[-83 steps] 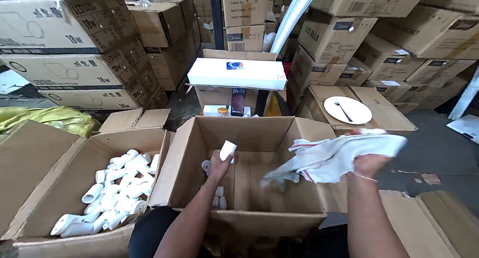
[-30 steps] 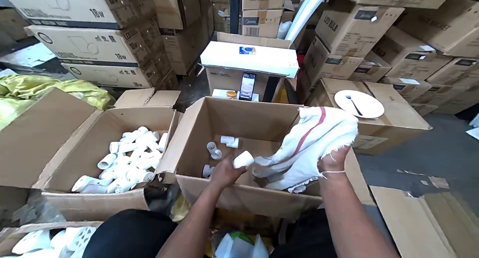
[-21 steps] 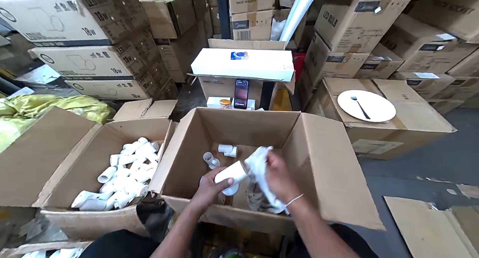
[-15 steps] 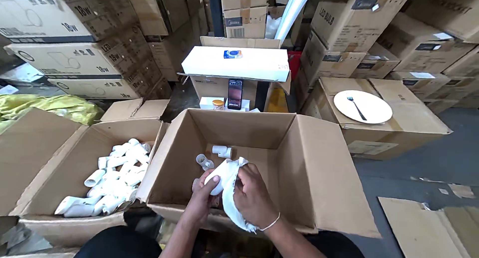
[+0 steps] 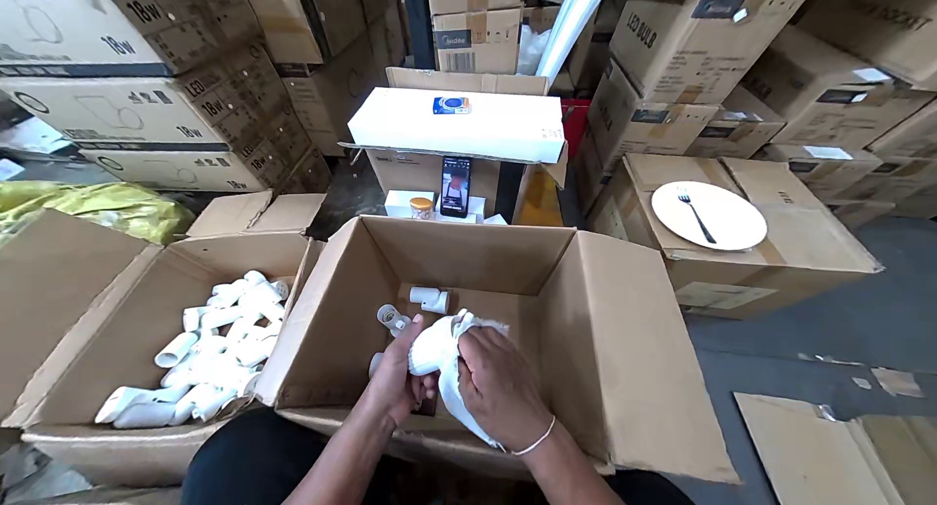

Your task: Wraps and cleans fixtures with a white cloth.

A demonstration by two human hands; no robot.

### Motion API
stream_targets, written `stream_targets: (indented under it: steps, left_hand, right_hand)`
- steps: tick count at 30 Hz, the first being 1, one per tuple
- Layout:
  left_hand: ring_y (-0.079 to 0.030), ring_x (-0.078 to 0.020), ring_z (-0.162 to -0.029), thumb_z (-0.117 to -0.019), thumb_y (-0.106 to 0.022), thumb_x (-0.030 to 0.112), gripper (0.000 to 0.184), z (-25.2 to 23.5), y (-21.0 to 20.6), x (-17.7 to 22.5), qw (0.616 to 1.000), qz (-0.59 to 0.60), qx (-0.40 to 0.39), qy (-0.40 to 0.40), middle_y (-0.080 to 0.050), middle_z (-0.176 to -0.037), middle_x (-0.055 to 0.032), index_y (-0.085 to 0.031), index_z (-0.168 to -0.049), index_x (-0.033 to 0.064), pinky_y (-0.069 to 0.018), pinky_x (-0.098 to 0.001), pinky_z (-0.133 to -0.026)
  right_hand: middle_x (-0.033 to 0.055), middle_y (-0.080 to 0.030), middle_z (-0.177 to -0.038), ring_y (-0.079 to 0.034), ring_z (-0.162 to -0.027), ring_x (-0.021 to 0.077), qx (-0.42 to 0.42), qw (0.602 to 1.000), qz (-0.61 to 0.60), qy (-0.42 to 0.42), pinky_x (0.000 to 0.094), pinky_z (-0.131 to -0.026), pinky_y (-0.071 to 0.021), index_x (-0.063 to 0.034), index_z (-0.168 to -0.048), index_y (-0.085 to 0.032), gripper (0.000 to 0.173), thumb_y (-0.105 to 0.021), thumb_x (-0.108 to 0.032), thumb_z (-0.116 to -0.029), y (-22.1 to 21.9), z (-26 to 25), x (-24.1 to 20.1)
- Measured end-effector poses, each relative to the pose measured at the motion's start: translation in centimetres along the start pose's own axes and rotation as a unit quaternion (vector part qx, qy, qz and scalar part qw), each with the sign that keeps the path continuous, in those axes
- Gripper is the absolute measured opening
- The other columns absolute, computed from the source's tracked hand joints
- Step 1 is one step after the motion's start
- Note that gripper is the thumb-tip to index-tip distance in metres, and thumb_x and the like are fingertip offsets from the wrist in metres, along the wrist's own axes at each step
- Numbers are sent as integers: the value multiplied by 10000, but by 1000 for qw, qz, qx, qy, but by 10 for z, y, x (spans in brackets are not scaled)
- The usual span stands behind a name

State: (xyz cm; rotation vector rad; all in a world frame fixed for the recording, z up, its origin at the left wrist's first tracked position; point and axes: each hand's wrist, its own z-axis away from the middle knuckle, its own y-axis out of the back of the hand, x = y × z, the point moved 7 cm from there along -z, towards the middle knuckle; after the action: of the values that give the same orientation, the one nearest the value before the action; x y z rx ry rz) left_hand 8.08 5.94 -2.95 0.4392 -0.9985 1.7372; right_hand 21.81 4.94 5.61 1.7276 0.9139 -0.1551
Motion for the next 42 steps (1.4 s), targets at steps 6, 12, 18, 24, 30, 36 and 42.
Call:
stream_targets:
  steps: [6, 12, 18, 24, 30, 36, 42]
  left_hand:
    - [-704, -155, -753, -1098, -334, 350, 490, 7, -22, 31, 959, -45, 113, -256, -708, -808, -81, -666, -985, 7, -613, -345, -721]
    - [-669, -87, -631, -996, -510, 560, 542, 36, -45, 68, 596, -434, 196, -646, -703, -743, -43, -682, -954, 48, -556, -308, -538]
    - [-696, -159, -712, -1088, -151, 551, 708, -9, -33, 33, 961, -35, 106, -252, -716, -848, -81, -611, -1147, 16, -600, -335, -621]
    - [-702, -37, -765, -1074, -336, 582, 666, 35, -8, 64, 675, -306, 211, -637, -709, -798, -18, -680, -934, 30, -601, -255, -700]
    - [-620, -40, -649, -1035, -491, 410, 398, 0, 12, 35, 920, -181, 87, -336, -673, -760, -3, -681, -1011, 61, -540, -234, -623]
    - [-689, -111, -716, -995, -521, 444, 471, 40, 9, 75, 709, -433, 190, -523, -724, -785, -49, -737, -907, 34, -573, -348, -658]
    - [-680, -64, -766, -979, -536, 557, 542, 32, 11, 63, 770, -410, 141, -469, -724, -877, -13, -718, -1062, 54, -587, -298, -687]
  right_hand:
    - [103, -662, -900, -681, -839, 180, 147, 979, -133, -38, 338, -696, -581, -8, -925, -651, 206, -482, -125, -914, 6, -1, 8]
    - [53, -710, -979, -655, -948, -24, 194, 847, -419, -262, 175, -900, -541, 79, -1136, -655, 325, -368, -27, -1026, 3, 0, 38]
    - [141, -700, -941, -695, -931, 176, 232, 952, -186, -73, 332, -830, -592, 65, -980, -688, 254, -551, -138, -912, -6, -5, 24]
    - [81, -715, -987, -678, -944, 21, 195, 856, -418, -233, 202, -890, -563, 93, -1146, -644, 282, -432, -12, -993, -32, -6, 23]
    - [130, -711, -1051, -673, -1013, 74, 188, 902, -342, -184, 246, -936, -551, 120, -1155, -648, 293, -494, -16, -945, -32, -14, 31]
    - [129, -715, -1016, -679, -974, 81, 73, 910, -350, -211, 258, -905, -555, 100, -1148, -660, 304, -445, -13, -966, -37, -11, 12]
    - [67, -716, -979, -679, -951, 45, 82, 887, -392, -231, 234, -890, -568, 46, -1117, -673, 294, -411, -29, -1008, -31, -11, 16]
